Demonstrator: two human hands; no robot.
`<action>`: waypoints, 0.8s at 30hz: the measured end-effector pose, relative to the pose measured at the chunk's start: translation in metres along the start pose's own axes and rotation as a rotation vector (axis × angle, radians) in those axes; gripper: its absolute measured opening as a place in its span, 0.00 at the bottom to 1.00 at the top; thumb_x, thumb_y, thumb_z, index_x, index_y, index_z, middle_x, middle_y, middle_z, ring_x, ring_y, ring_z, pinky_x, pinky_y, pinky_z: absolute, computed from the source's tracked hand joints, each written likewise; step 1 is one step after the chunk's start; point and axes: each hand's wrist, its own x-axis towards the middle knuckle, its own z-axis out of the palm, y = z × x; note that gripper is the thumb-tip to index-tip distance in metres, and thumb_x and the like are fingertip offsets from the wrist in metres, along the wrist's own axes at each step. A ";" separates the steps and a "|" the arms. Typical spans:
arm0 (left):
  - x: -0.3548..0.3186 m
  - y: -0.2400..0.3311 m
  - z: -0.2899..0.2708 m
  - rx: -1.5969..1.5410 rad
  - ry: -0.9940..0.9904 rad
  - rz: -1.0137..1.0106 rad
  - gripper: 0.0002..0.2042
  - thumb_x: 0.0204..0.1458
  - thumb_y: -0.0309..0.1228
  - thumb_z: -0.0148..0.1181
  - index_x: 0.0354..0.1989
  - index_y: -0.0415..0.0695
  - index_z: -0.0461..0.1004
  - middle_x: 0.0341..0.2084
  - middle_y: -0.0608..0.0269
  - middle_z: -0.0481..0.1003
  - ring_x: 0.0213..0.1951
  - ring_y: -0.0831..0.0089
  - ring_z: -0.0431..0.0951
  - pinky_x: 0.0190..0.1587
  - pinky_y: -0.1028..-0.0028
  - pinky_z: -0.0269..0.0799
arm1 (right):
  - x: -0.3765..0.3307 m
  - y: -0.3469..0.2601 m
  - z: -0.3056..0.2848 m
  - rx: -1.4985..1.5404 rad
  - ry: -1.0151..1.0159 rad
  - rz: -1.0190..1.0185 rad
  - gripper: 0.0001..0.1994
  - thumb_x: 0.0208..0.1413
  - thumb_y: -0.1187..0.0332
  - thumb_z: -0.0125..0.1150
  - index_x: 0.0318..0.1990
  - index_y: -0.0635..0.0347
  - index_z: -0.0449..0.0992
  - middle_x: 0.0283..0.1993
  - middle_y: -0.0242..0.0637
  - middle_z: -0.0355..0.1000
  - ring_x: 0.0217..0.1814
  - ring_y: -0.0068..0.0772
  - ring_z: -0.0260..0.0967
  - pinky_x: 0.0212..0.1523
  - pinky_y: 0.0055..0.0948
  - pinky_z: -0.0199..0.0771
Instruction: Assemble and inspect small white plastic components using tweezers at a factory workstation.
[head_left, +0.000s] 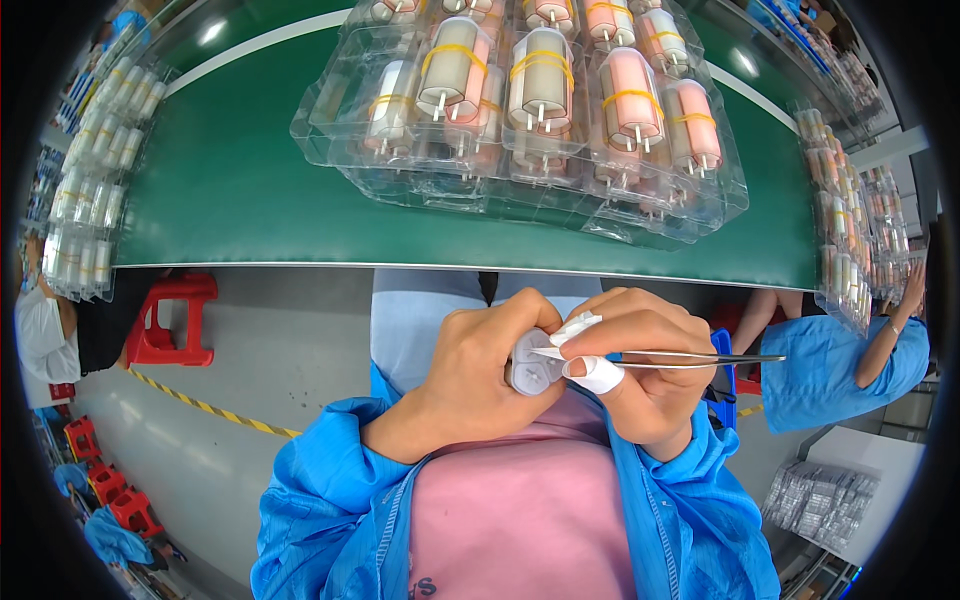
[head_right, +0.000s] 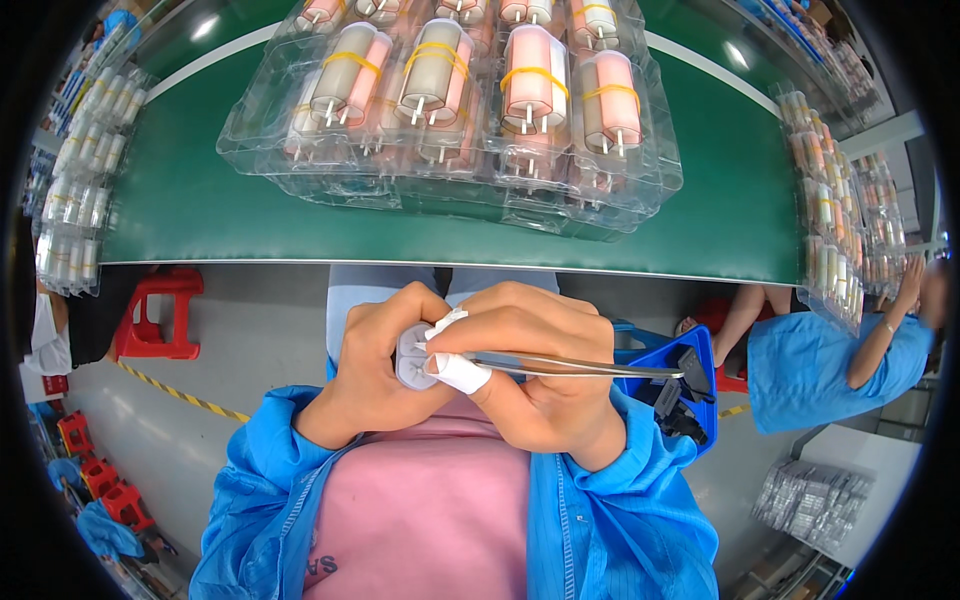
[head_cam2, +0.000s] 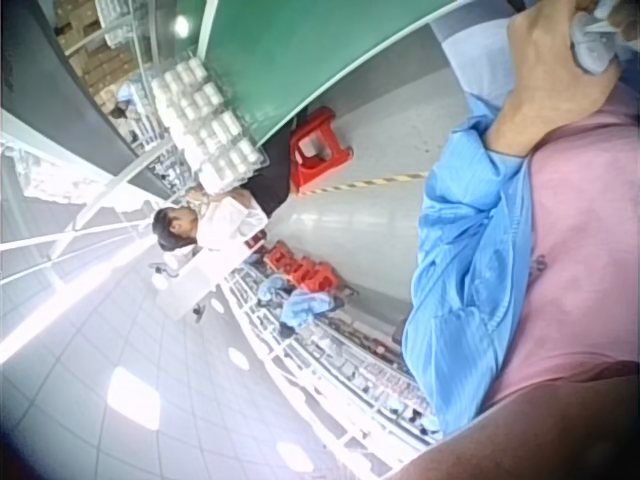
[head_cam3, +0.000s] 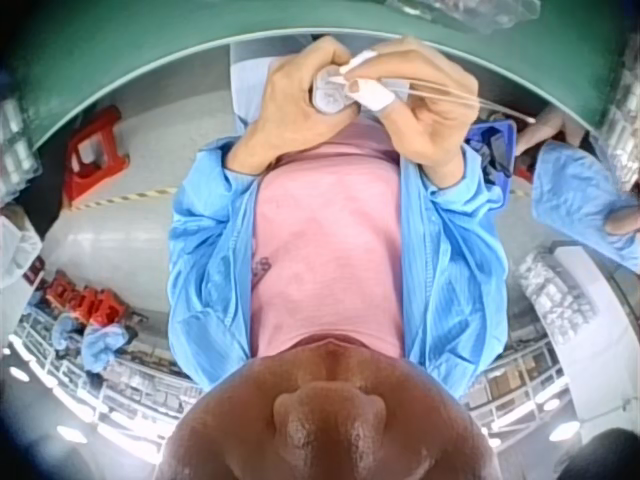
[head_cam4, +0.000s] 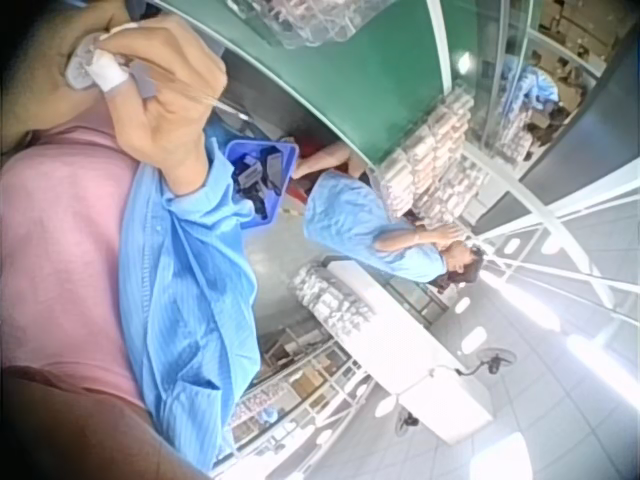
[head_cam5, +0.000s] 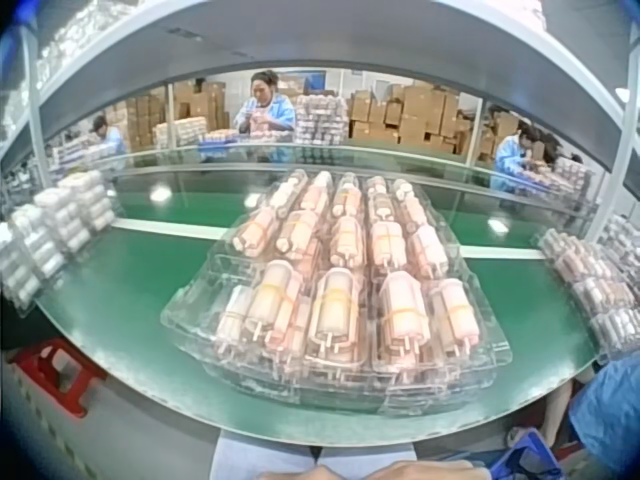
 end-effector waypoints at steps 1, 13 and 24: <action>0.000 0.000 0.000 -0.001 -0.003 -0.001 0.14 0.33 0.22 0.66 0.29 0.42 0.69 0.18 0.57 0.73 0.21 0.60 0.76 0.22 0.69 0.68 | 0.000 0.000 0.000 0.003 0.000 -0.003 0.05 0.40 0.77 0.67 0.28 0.64 0.79 0.28 0.40 0.76 0.29 0.35 0.76 0.29 0.24 0.76; 0.002 0.000 -0.002 0.020 -0.020 -0.014 0.14 0.34 0.23 0.67 0.30 0.42 0.68 0.18 0.56 0.73 0.21 0.59 0.76 0.21 0.68 0.67 | 0.001 -0.001 -0.004 -0.016 -0.019 0.039 0.06 0.41 0.77 0.66 0.30 0.63 0.80 0.29 0.42 0.76 0.29 0.34 0.76 0.30 0.24 0.75; 0.002 0.000 -0.003 0.018 -0.031 -0.012 0.15 0.34 0.24 0.67 0.31 0.43 0.68 0.19 0.57 0.74 0.22 0.58 0.77 0.22 0.67 0.69 | 0.000 0.000 -0.002 -0.016 -0.006 0.013 0.07 0.40 0.78 0.66 0.31 0.63 0.80 0.29 0.42 0.76 0.29 0.33 0.77 0.31 0.23 0.76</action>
